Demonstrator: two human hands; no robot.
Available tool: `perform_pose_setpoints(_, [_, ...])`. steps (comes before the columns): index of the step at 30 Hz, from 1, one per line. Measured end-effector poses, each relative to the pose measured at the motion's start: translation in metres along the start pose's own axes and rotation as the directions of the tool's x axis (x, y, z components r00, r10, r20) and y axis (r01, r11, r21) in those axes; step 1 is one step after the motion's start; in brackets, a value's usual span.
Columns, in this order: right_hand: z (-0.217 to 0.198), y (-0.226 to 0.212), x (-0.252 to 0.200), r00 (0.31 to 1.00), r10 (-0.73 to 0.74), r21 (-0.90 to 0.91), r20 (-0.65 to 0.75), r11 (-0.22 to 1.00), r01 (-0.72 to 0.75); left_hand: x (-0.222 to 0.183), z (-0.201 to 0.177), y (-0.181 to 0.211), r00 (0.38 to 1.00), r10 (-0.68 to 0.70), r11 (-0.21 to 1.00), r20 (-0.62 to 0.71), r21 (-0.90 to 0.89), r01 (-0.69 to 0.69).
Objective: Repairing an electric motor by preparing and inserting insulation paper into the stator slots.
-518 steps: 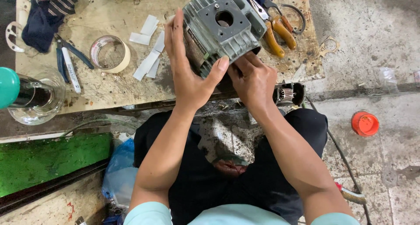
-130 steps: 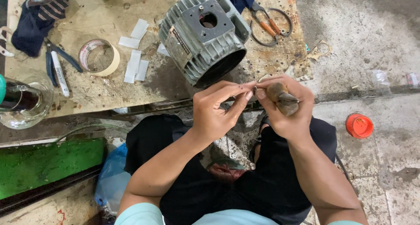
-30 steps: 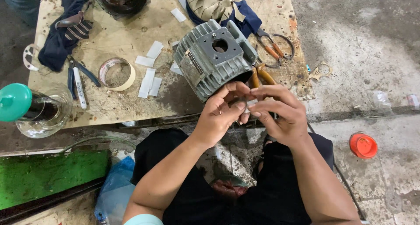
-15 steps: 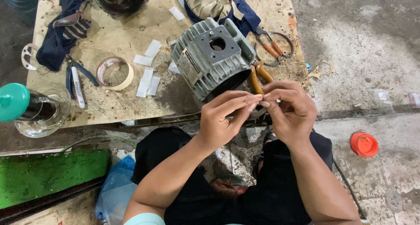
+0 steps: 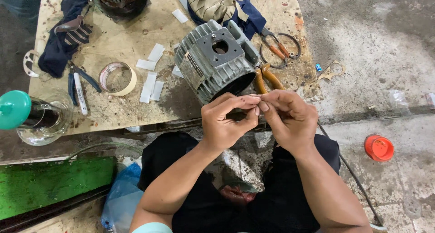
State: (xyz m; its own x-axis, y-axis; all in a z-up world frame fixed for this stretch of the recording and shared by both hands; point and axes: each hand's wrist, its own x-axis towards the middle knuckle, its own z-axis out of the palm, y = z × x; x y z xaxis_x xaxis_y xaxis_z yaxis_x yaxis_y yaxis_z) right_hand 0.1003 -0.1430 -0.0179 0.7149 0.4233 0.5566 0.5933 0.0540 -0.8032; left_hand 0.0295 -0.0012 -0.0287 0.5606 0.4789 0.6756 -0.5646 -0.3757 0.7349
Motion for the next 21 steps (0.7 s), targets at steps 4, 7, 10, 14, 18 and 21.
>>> perform_pose_setpoints(4, [-0.003, -0.003, 0.002, 0.999, 0.038, 0.037, 0.022, 0.999, -0.039, 0.000, 0.002, -0.001, 1.000, -0.013, 0.999, -0.007, -0.046, 0.013])
perform_pose_setpoints(7, [-0.002, -0.005, 0.000, 0.994, 0.108, 0.113, 0.027, 0.987, -0.111, 0.001, 0.001, 0.000, 1.000, 0.022, 0.999, 0.011, -0.030, -0.022])
perform_pose_setpoints(10, [0.003, -0.002, -0.003, 0.980, 0.196, 0.144, -0.019, 0.971, -0.191, 0.003, 0.002, -0.001, 0.998, 0.057, 0.997, 0.014, 0.055, -0.057])
perform_pose_setpoints(14, [0.012, -0.016, 0.001, 0.975, 0.209, 0.142, -0.073, 0.970, -0.197, 0.000, 0.003, -0.008, 0.992, 0.129, 0.981, 0.015, 0.144, -0.130])
perform_pose_setpoints(18, [0.022, -0.030, 0.010, 0.978, 0.173, 0.135, -0.114, 0.978, -0.158, 0.002, 0.004, -0.003, 0.981, 0.187, 0.955, 0.049, 0.227, -0.193])
perform_pose_setpoints(21, [0.022, -0.027, 0.007, 0.973, 0.204, 0.155, -0.109, 0.970, -0.186, -0.002, 0.004, -0.008, 0.976, 0.210, 0.941, 0.050, 0.261, -0.216])
